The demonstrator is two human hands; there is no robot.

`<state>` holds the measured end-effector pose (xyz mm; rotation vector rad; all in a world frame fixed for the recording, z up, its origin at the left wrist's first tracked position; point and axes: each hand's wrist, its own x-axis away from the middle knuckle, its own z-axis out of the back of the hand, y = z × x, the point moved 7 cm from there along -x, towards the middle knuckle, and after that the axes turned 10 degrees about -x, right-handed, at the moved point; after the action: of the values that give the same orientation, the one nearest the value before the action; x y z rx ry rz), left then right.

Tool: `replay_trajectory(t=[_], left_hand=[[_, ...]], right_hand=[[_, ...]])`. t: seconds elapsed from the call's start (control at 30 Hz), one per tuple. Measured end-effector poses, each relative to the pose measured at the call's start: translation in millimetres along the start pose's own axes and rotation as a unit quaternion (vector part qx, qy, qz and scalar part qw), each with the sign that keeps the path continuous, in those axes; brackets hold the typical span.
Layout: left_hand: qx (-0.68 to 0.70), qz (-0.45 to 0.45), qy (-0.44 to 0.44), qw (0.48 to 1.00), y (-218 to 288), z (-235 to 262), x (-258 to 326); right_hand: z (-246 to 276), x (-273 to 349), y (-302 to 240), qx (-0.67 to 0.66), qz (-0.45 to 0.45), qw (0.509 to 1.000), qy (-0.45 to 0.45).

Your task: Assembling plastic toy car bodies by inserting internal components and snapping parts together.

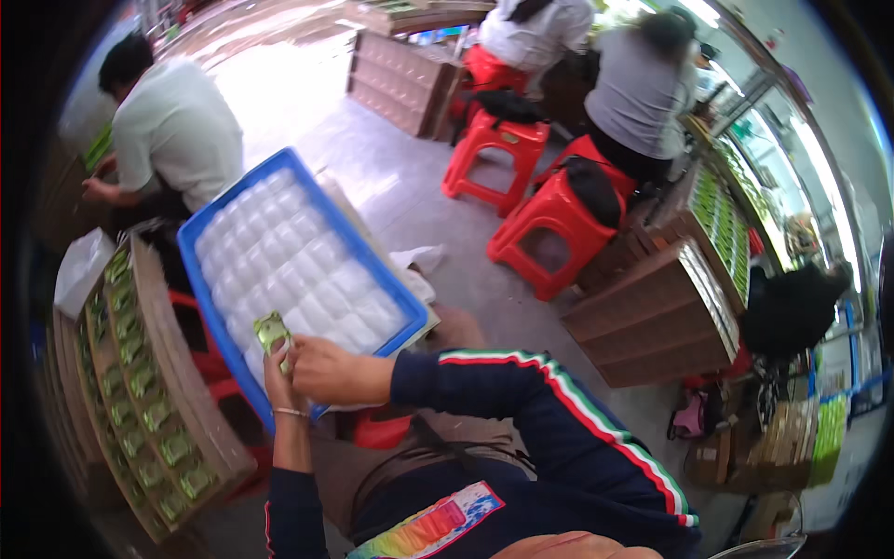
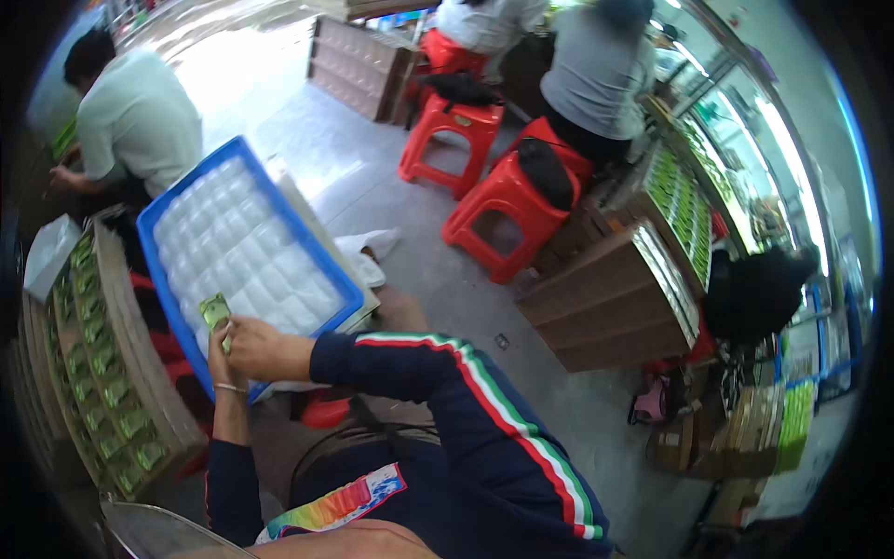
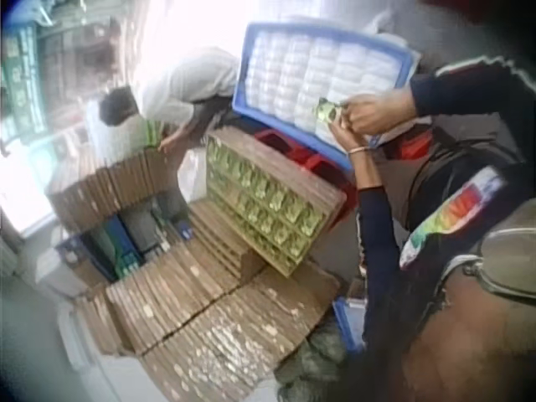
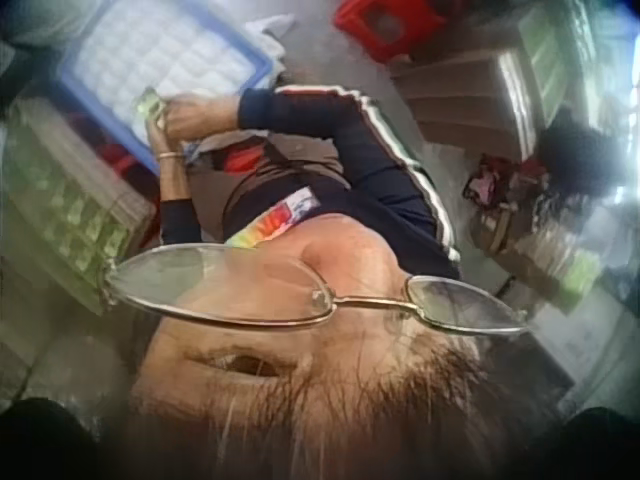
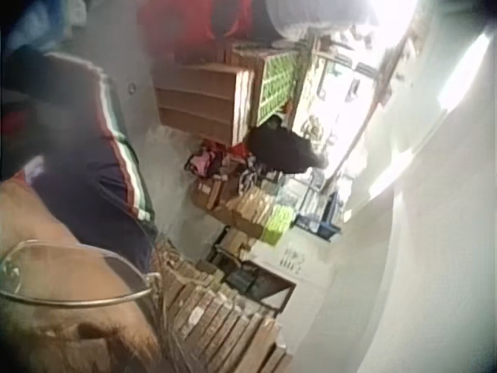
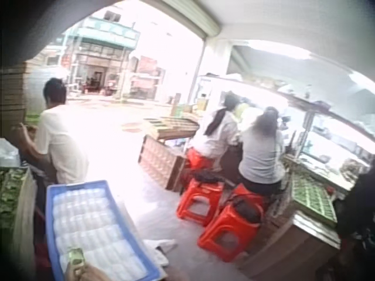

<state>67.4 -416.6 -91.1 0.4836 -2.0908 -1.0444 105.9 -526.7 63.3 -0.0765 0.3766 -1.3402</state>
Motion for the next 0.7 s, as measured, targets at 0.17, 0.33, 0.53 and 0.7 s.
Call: replay_trajectory(t=[0.17,0.33,0.53,0.7], left_hand=[[-0.058,-0.049,-0.031,0.997,-12,-38,-12],[-0.175,-0.059,-0.077,0.98,10,-65,-8],[-0.193,-0.11,-0.066,0.973,18,-101,18],[-0.346,-0.223,-0.081,0.908,10,-113,26]], right_hand=[[-6,39,26,0.064,-0.067,0.992,0.084],[31,69,39,-0.098,-0.094,0.962,0.235],[32,111,65,-0.38,-0.329,0.748,0.434],[-23,108,84,-0.44,-0.367,0.738,0.357]])
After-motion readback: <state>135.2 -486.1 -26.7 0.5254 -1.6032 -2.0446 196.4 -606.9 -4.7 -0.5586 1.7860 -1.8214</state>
